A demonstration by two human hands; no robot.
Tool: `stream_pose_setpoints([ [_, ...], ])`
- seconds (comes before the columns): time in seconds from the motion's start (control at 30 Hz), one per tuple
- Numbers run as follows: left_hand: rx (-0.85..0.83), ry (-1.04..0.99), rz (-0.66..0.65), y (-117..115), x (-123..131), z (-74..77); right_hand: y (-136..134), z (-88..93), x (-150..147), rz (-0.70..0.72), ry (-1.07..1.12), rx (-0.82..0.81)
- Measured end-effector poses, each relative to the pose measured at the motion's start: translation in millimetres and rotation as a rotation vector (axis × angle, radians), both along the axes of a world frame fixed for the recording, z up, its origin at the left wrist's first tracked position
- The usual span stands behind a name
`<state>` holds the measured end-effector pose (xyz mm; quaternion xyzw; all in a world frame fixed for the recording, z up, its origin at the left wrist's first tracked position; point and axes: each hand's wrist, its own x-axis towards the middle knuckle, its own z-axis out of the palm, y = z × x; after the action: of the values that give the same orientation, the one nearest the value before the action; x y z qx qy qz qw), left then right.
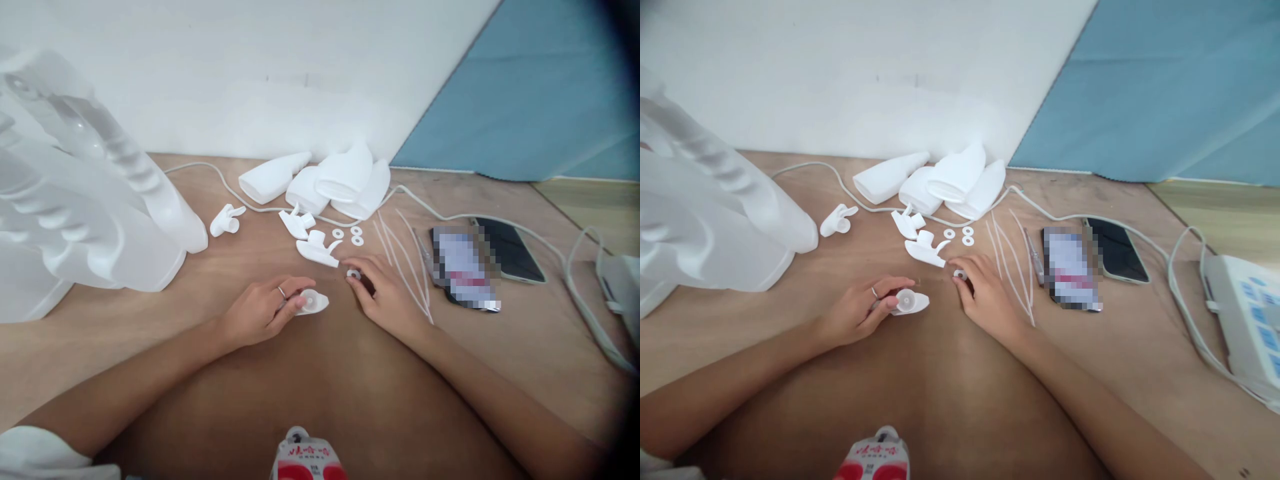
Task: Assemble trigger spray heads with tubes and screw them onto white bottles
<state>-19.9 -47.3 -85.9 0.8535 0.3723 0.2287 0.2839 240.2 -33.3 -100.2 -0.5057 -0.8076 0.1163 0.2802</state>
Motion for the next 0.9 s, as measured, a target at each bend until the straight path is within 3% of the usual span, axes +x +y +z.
stream_pose_setpoints([
  [0.2, 0.109, 0.079, -0.054, 1, 2, -2.5, -14, 2.0, -9, -0.152, 0.212, -0.110],
  [0.27, 0.153, 0.085, -0.062, 1, 4, -5.1, -24, 5.8, -18, -0.102, 0.266, -0.043],
  [0.47, 0.241, 0.002, -0.167, 0, 8, -6.7, -38, 13.9, -36, 0.304, 0.200, 0.341],
  [0.57, 0.237, -0.018, -0.185, -2, 8, -5.8, -36, 13.4, -33, 0.427, 0.101, 0.367],
  [0.77, 0.140, -0.053, -0.111, -2, 5, -6.5, -35, 10.8, -27, 0.376, 0.050, 0.246],
  [0.9, 0.188, -0.060, -0.179, 0, 4, -6.7, -34, 6.2, -26, 0.389, 0.013, 0.292],
])
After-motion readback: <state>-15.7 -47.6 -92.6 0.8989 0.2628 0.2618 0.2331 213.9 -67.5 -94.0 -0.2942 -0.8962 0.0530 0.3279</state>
